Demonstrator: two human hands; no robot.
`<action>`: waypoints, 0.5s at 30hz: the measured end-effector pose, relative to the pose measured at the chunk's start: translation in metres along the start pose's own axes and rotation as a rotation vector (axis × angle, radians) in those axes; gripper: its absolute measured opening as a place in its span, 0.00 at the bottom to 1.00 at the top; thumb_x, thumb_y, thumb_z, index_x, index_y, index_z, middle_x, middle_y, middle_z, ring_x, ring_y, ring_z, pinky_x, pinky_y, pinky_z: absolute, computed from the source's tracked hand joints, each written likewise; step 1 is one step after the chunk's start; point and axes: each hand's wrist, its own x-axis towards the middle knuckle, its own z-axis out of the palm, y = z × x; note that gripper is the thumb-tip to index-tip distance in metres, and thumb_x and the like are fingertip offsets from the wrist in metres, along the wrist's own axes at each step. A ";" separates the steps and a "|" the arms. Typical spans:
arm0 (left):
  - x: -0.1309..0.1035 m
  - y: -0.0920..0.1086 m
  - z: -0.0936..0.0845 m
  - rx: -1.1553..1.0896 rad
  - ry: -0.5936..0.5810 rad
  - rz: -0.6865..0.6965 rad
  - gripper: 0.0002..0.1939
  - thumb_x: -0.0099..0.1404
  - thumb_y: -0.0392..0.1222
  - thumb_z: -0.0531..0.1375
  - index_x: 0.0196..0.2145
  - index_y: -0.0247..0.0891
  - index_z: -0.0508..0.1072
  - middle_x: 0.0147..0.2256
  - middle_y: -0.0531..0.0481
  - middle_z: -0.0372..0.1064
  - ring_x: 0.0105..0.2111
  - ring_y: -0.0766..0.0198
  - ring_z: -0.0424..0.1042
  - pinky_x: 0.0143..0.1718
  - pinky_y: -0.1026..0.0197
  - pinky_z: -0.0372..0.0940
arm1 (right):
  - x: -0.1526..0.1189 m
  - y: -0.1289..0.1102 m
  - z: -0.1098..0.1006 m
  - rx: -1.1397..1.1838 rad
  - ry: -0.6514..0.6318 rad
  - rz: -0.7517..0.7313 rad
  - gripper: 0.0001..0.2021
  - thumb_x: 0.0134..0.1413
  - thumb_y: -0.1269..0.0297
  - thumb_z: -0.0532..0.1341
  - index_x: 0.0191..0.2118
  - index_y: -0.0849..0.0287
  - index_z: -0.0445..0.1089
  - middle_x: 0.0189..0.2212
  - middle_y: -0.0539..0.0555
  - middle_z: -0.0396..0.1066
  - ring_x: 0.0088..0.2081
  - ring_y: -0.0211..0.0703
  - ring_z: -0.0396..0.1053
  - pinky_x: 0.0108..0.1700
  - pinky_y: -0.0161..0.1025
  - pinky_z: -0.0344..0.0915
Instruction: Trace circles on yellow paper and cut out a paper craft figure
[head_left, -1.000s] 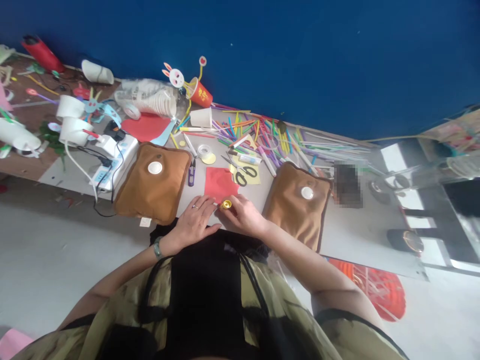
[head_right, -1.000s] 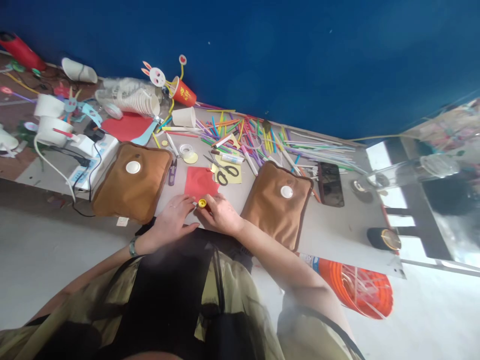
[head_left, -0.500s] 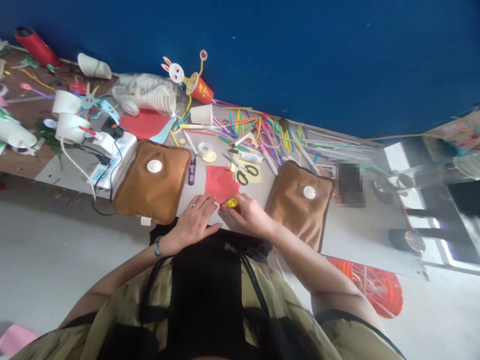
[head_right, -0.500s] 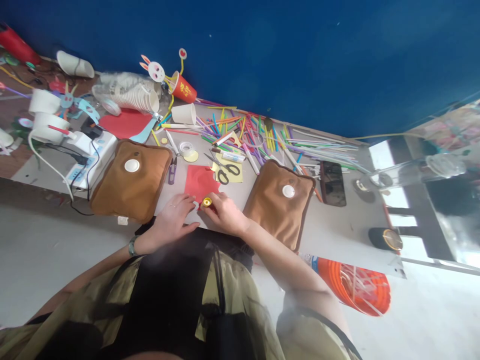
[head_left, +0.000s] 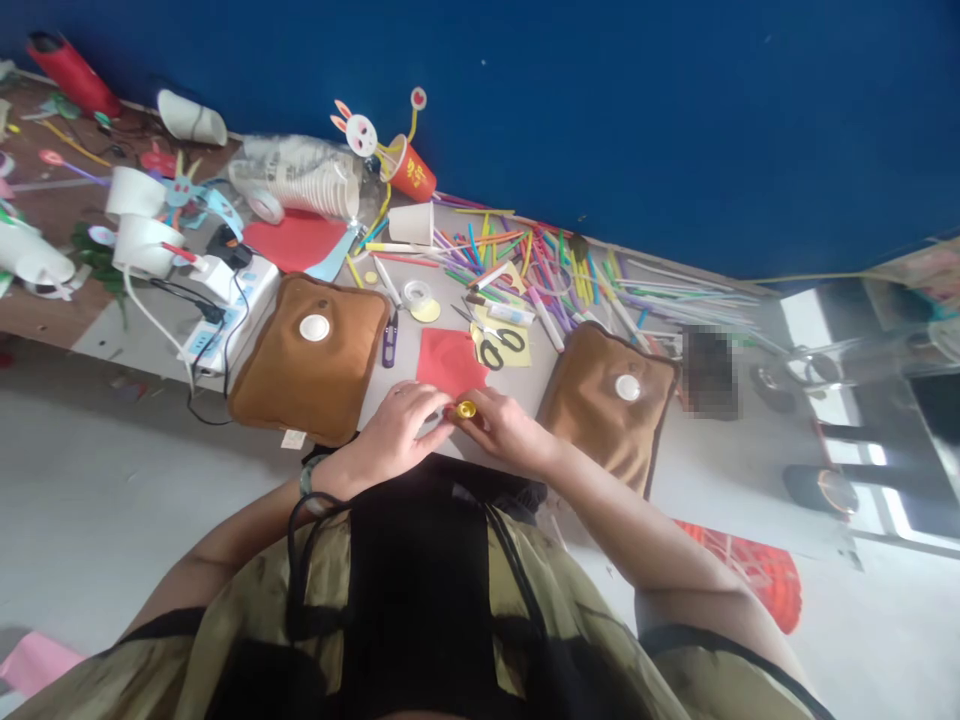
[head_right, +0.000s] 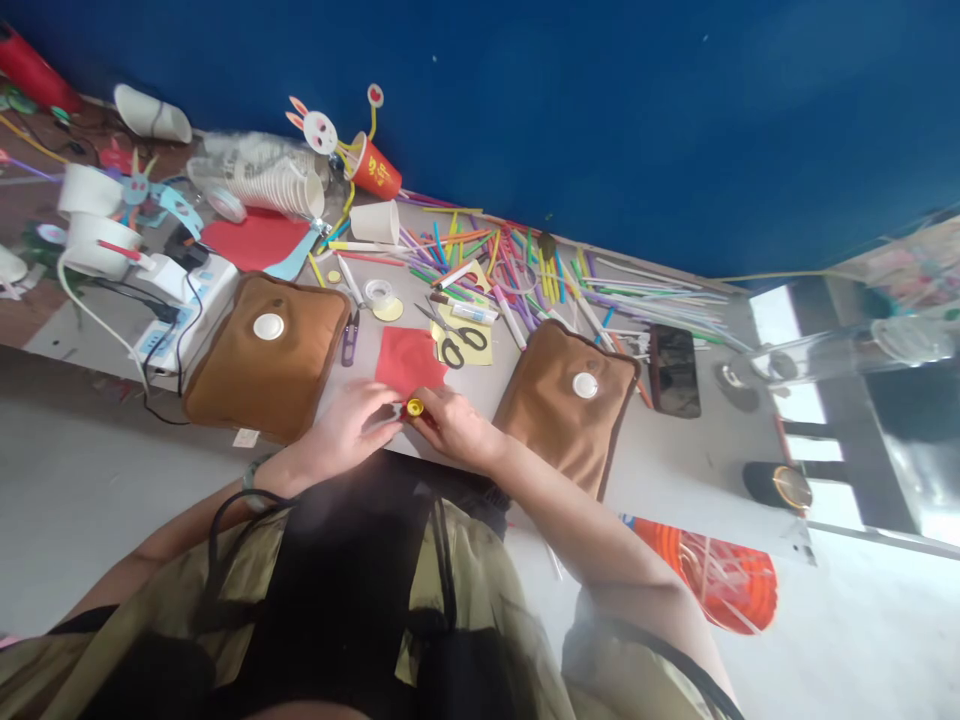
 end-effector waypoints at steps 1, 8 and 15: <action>0.006 0.004 -0.002 -0.022 0.004 0.026 0.09 0.71 0.44 0.57 0.47 0.38 0.68 0.44 0.44 0.74 0.43 0.57 0.74 0.49 0.52 0.67 | 0.000 0.001 0.001 0.007 -0.001 -0.012 0.07 0.68 0.62 0.55 0.40 0.58 0.67 0.27 0.53 0.68 0.30 0.43 0.64 0.36 0.38 0.61; 0.033 0.017 0.001 0.125 -0.052 0.052 0.07 0.69 0.42 0.61 0.41 0.37 0.69 0.36 0.47 0.74 0.38 0.58 0.75 0.41 0.56 0.68 | 0.001 0.007 0.004 0.091 0.038 -0.056 0.04 0.65 0.66 0.56 0.42 0.60 0.67 0.32 0.56 0.71 0.32 0.43 0.66 0.37 0.38 0.62; 0.026 0.023 0.006 0.258 -0.034 -0.048 0.09 0.70 0.41 0.61 0.31 0.37 0.69 0.29 0.49 0.71 0.30 0.60 0.72 0.35 0.58 0.65 | 0.001 0.004 0.007 0.090 0.055 0.009 0.06 0.64 0.65 0.57 0.34 0.57 0.62 0.28 0.51 0.66 0.28 0.39 0.61 0.34 0.36 0.59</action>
